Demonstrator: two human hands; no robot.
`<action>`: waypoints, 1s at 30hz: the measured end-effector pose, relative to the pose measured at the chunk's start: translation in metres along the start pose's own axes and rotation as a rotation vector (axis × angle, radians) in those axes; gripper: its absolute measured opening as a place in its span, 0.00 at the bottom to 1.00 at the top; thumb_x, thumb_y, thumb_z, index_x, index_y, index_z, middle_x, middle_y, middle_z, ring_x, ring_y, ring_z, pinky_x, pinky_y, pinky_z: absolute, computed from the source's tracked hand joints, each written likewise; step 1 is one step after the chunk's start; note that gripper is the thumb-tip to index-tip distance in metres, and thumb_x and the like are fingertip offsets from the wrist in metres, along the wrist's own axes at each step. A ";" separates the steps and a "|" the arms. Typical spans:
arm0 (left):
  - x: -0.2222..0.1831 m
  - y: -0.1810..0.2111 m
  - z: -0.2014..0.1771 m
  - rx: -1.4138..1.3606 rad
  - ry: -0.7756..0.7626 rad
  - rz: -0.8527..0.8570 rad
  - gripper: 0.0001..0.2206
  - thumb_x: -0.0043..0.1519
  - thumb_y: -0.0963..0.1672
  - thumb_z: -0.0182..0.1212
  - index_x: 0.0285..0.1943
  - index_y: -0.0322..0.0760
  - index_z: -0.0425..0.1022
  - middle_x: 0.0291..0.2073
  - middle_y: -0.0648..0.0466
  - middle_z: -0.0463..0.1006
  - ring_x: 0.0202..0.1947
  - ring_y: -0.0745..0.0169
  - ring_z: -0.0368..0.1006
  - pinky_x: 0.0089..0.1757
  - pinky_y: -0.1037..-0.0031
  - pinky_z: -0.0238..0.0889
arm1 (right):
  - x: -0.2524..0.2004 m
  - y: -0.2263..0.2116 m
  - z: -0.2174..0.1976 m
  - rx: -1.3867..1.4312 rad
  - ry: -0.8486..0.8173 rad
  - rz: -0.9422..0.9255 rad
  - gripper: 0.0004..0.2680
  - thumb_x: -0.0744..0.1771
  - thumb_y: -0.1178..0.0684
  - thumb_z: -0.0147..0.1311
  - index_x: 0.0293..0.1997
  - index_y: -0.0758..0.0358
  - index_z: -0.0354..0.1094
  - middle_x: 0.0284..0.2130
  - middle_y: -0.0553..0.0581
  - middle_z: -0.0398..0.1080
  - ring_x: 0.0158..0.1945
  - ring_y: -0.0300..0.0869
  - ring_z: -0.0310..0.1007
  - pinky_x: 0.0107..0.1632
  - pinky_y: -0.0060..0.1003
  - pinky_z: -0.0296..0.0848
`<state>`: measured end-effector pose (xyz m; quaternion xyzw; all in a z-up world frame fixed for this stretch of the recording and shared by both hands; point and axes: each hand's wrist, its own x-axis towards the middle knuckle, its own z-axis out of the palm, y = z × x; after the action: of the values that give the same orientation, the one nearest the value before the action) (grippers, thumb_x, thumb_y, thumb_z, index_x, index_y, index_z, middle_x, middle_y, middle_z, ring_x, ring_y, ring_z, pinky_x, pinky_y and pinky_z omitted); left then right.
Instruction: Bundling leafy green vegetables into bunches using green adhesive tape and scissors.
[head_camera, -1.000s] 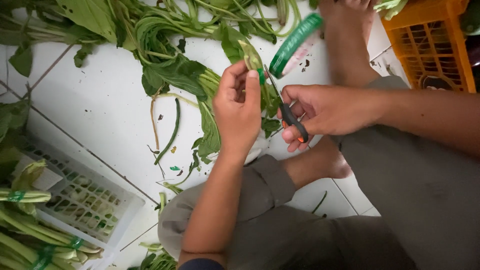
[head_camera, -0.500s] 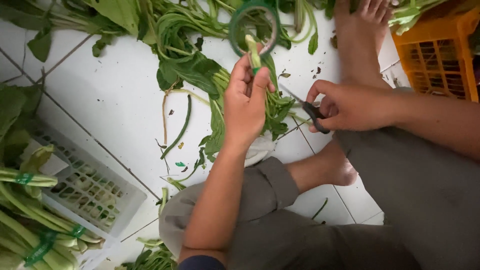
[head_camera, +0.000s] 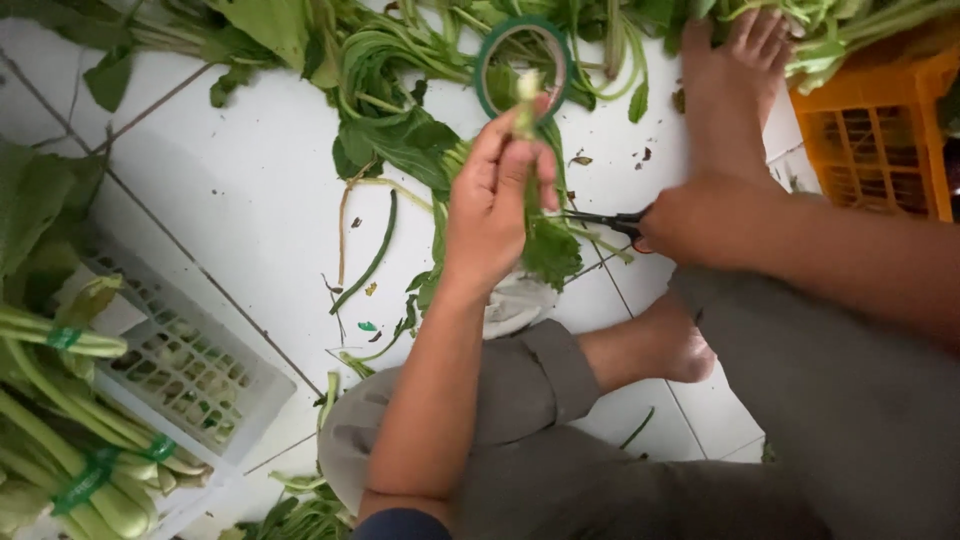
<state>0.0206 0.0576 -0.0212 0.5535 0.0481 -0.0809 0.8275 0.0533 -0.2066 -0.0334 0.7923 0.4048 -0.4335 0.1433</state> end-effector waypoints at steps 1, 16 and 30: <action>0.001 0.001 0.000 0.000 0.012 0.007 0.16 0.75 0.40 0.45 0.71 0.34 0.64 0.33 0.55 0.75 0.28 0.68 0.71 0.32 0.77 0.70 | -0.008 -0.013 -0.036 -0.011 0.001 -0.008 0.15 0.69 0.40 0.46 0.33 0.57 0.76 0.28 0.51 0.78 0.28 0.49 0.77 0.37 0.42 0.76; -0.032 0.076 -0.033 0.638 0.414 0.239 0.12 0.60 0.47 0.64 0.49 0.40 0.78 0.40 0.54 0.72 0.39 0.60 0.72 0.40 0.72 0.67 | 0.140 0.163 0.130 -0.292 0.883 0.813 0.11 0.76 0.48 0.48 0.64 0.56 0.73 0.48 0.73 0.75 0.45 0.60 0.71 0.44 0.52 0.66; -0.200 0.255 -0.169 1.138 1.284 0.844 0.12 0.67 0.33 0.66 0.48 0.36 0.66 0.43 0.50 0.73 0.38 0.60 0.69 0.42 0.71 0.67 | 0.013 0.041 0.070 -0.063 -0.092 0.026 0.12 0.66 0.31 0.43 0.47 0.32 0.69 0.44 0.36 0.78 0.48 0.39 0.79 0.53 0.38 0.75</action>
<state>-0.1266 0.3252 0.1793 0.7833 0.2430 0.5319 0.2109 0.0485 -0.2660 -0.0902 0.7716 0.4011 -0.4547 0.1923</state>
